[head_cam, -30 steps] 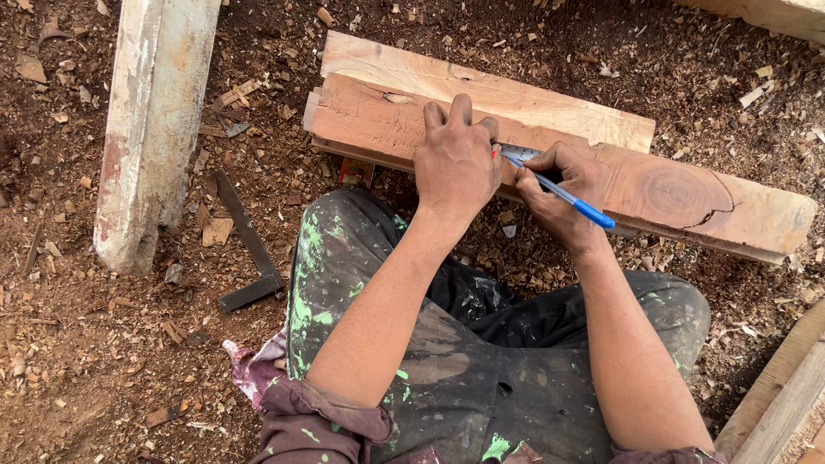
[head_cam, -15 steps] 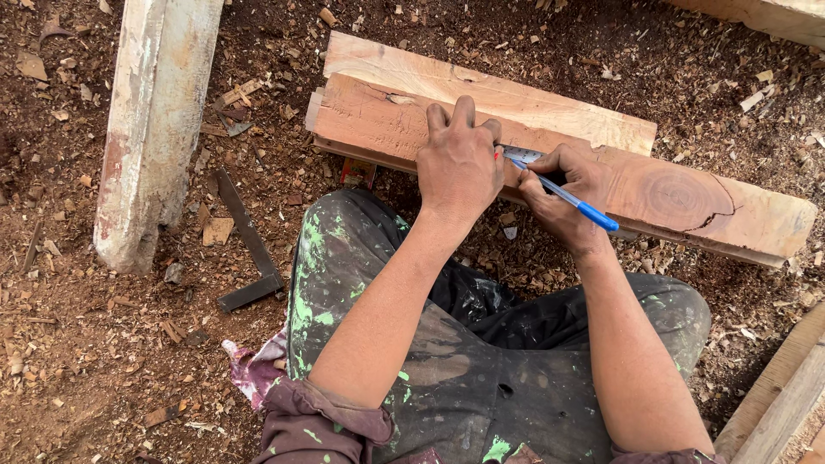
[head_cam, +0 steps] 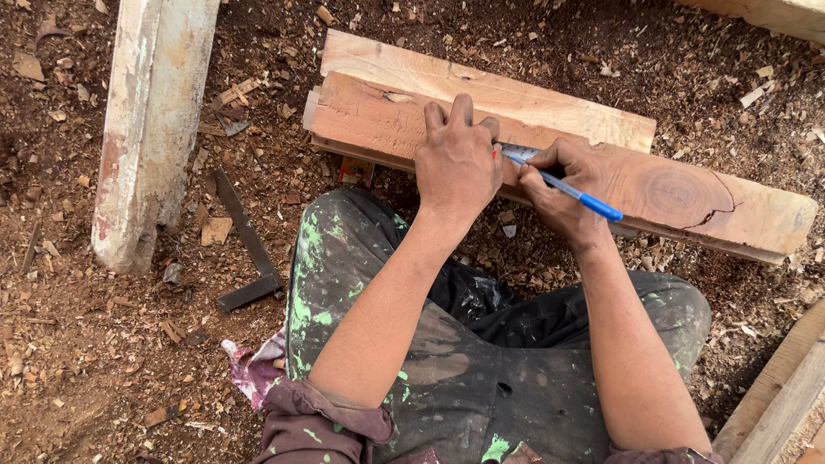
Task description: The person sits on the ground with wooden planks across their lap, extends a tape measure along a plank and marks measured points with a pen. They reposition the tape for additional measurements and later use an L-shaped square against the plank to mark straight lines across the board.
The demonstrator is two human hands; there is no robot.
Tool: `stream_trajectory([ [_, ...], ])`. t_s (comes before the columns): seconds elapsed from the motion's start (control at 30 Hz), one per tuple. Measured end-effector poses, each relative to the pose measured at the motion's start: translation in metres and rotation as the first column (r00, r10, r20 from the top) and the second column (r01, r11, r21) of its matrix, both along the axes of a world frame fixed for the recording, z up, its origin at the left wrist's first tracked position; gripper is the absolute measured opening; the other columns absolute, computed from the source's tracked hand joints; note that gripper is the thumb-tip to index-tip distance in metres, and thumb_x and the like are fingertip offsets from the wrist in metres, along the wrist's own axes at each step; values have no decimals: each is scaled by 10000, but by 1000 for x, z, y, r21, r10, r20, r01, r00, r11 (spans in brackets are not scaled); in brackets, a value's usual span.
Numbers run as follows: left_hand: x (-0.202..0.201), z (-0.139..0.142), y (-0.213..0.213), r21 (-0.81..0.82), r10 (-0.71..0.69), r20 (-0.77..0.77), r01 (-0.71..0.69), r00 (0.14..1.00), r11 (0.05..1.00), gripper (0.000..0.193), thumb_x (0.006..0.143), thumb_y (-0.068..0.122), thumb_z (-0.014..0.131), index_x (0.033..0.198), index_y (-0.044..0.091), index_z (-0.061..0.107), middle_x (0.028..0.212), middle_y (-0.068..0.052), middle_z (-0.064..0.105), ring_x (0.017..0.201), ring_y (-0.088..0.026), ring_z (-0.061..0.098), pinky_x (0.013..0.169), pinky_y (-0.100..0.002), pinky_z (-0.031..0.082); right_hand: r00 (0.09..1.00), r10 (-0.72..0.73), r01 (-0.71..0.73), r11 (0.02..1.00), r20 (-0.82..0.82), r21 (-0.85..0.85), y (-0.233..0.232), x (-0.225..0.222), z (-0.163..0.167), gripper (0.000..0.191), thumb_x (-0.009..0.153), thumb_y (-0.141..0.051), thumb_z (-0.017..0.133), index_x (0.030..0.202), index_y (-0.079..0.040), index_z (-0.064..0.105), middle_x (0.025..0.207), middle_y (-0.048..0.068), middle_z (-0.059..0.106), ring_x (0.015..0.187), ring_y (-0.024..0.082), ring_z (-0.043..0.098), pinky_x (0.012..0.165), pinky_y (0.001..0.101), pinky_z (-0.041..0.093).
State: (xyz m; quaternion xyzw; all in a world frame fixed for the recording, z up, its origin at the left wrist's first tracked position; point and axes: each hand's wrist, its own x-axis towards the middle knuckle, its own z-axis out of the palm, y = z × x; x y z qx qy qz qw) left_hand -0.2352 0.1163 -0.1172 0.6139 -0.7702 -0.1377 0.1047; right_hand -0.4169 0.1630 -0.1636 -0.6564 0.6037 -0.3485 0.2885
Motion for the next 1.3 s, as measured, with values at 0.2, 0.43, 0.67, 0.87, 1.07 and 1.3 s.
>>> stream_trajectory([
  [0.2,-1,3,0,64,1,6,-1,1000,998,204,835,314,789,920,131,758,1093,-53,512,1109,-276,511,596,-307,631,999,16,-16,1000,29,20,1,-1,-1,103,896,-44,752,857,-11,662,818,78,711,735,118,667,667,267,556],
  [0.43,0,4,1,14,6,-15,-6,1000,1000,218,813,305,801,935,129,763,1086,-56,517,1097,-280,522,599,-317,632,1000,14,-14,999,3,-47,1,-2,-4,122,904,-54,766,872,-11,657,831,77,712,733,120,672,671,259,557],
  [0.67,0,6,1,13,2,-38,-2,999,1000,206,814,295,801,920,124,761,1069,-54,518,1105,-289,516,595,-324,633,1000,8,-10,999,-24,-44,2,-1,-3,113,898,-49,756,866,-11,654,803,71,698,715,119,651,650,273,541],
  [0.87,0,8,2,35,9,-64,-6,998,999,197,815,277,806,926,122,757,1083,-55,527,1139,-304,511,604,-342,638,999,24,-25,999,31,48,2,-2,-1,122,899,-58,743,851,-5,644,760,62,669,680,123,620,619,277,519],
  [1.07,-1,12,2,49,10,-82,-6,997,999,214,787,277,815,917,117,758,1071,-64,542,1119,-310,517,627,-351,635,996,66,-70,996,61,63,3,-3,-4,62,890,-44,713,872,-23,657,793,65,668,705,114,616,622,258,518],
  [1.3,2,16,2,23,10,-47,-9,999,1000,191,804,280,812,905,124,766,1065,-71,563,1086,-320,528,661,-382,622,401,-137,201,978,906,59,9,-74,48,204,1077,-11,620,886,-68,579,847,93,692,768,144,709,667,237,593],
])
